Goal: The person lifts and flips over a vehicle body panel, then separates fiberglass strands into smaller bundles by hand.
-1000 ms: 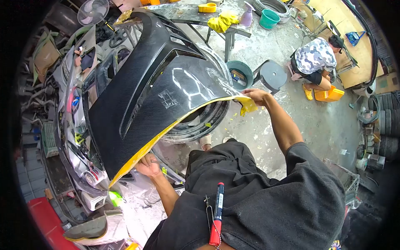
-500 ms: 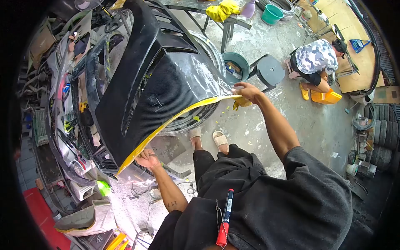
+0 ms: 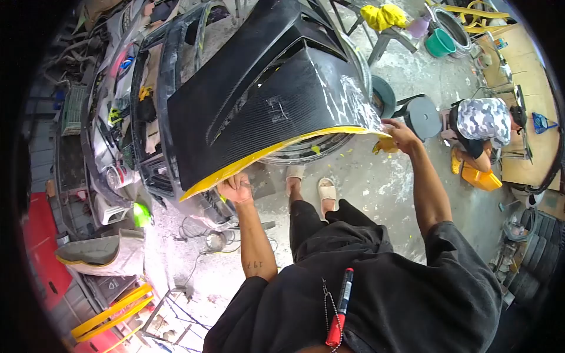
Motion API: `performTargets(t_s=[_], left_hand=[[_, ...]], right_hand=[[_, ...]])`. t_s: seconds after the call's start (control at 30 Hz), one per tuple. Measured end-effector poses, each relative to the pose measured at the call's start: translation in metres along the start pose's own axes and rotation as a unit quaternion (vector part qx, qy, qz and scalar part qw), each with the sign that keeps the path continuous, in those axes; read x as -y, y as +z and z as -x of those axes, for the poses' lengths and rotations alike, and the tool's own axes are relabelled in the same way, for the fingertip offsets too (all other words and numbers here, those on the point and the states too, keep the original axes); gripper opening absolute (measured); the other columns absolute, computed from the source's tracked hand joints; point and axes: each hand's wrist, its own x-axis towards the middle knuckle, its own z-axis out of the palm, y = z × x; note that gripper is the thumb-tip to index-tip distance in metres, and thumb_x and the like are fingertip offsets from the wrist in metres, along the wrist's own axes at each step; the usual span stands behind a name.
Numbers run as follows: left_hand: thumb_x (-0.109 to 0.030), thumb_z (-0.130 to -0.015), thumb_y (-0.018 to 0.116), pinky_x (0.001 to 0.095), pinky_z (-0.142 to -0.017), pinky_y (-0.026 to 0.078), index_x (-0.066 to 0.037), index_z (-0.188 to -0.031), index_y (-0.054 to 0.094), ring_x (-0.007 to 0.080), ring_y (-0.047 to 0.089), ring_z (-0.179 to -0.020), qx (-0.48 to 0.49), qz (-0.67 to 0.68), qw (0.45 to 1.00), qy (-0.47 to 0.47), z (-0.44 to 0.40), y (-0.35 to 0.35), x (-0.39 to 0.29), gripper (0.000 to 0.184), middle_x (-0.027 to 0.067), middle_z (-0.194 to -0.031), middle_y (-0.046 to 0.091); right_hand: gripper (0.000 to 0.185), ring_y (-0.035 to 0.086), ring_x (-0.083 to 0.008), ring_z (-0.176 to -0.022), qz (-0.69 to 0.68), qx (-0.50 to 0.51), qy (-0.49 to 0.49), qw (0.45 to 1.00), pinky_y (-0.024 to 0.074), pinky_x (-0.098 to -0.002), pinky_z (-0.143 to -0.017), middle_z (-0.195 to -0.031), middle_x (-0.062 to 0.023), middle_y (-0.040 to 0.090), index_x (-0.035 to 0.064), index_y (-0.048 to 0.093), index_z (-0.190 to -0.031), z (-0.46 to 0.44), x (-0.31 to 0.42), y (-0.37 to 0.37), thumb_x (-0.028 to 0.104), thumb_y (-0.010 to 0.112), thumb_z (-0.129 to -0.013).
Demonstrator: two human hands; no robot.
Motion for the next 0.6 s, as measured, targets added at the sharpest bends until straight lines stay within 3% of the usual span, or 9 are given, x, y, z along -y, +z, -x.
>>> performTargets(t_s=[0.03,0.07,0.1,0.2,0.47,0.53,0.6], left_hand=[[-0.019,-0.094,0.046,0.0196,-0.039,0.024,-0.003,-0.087,0.056,0.0064,0.025,-0.039,0.0,0.008,1.0,-0.001,0.001,-0.002,0.004,0.02,0.0014,-0.065,0.048],[-0.018,-0.093,0.047,0.0194,-0.038,0.024,-0.003,-0.087,0.056,0.0064,0.025,-0.038,0.005,0.006,1.0,0.006,0.003,-0.005,0.007,0.019,0.0015,-0.066,0.049],[-0.017,-0.093,0.048,0.0192,-0.038,0.024,-0.003,-0.087,0.056,0.0064,0.025,-0.038,0.01,0.004,1.0,0.012,0.005,-0.006,0.011,0.018,0.0015,-0.066,0.05],[-0.016,-0.092,0.048,0.0188,-0.037,0.024,-0.003,-0.086,0.056,0.0064,0.025,-0.038,-0.031,0.008,0.999,0.012,0.013,-0.005,0.027,0.017,0.0015,-0.066,0.051],[-0.017,-0.091,0.047,0.0191,-0.039,0.025,-0.006,-0.074,0.052,0.0057,0.023,-0.038,-0.06,0.053,0.997,0.012,0.031,-0.021,0.071,0.021,-0.0014,-0.059,0.044],[-0.017,-0.091,0.047,0.019,-0.039,0.025,-0.006,-0.073,0.051,0.0058,0.024,-0.038,-0.08,0.064,0.995,0.013,0.031,-0.031,0.075,0.021,-0.002,-0.057,0.042],[-0.015,-0.09,0.049,0.0183,-0.038,0.022,-0.007,-0.07,0.049,0.0055,0.024,-0.038,-0.039,0.061,0.997,0.006,0.028,-0.041,0.067,0.021,-0.0013,-0.057,0.041]], right_hand=[[0.048,0.053,-0.0084,-0.071,0.016,-0.003,-0.002,1.0,0.0367,-0.022,-0.05,-0.109,-0.0093,0.062,0.0045,0.047,-0.133,-0.003,0.0,-0.004,0.017,0.061,-0.089],[0.048,0.058,-0.0125,-0.08,0.024,0.003,0.001,1.0,0.0454,-0.0244,-0.059,-0.113,-0.0105,0.061,0.0039,0.046,-0.134,-0.005,0.0,-0.01,0.016,0.06,-0.09],[0.048,0.058,-0.0125,-0.08,0.027,-0.004,0.002,1.0,0.0454,-0.0244,-0.059,-0.113,-0.0105,0.061,0.0039,0.046,-0.134,0.0,0.006,-0.009,0.016,0.06,-0.09],[0.047,0.059,-0.0216,-0.103,-0.024,0.025,0.006,0.999,0.0501,-0.0347,-0.087,-0.12,-0.0131,0.057,0.002,0.043,-0.134,0.01,0.019,-0.017,0.011,0.059,-0.091],[0.048,0.059,-0.0229,-0.103,0.008,0.036,0.006,0.999,0.0506,-0.0366,-0.085,-0.117,-0.0144,0.057,0.0029,0.043,-0.135,-0.009,0.016,-0.068,0.013,0.059,-0.091],[0.051,0.059,-0.0211,-0.102,0.032,0.047,0.005,0.998,0.0508,-0.0349,-0.084,-0.117,-0.0131,0.058,0.0032,0.043,-0.134,-0.011,0.018,-0.075,0.018,0.063,-0.089],[0.054,0.059,-0.0183,-0.1,0.052,0.051,0.002,0.997,0.0509,-0.0328,-0.082,-0.114,-0.0109,0.059,0.0035,0.045,-0.133,-0.017,0.014,-0.078,0.022,0.067,-0.087]])
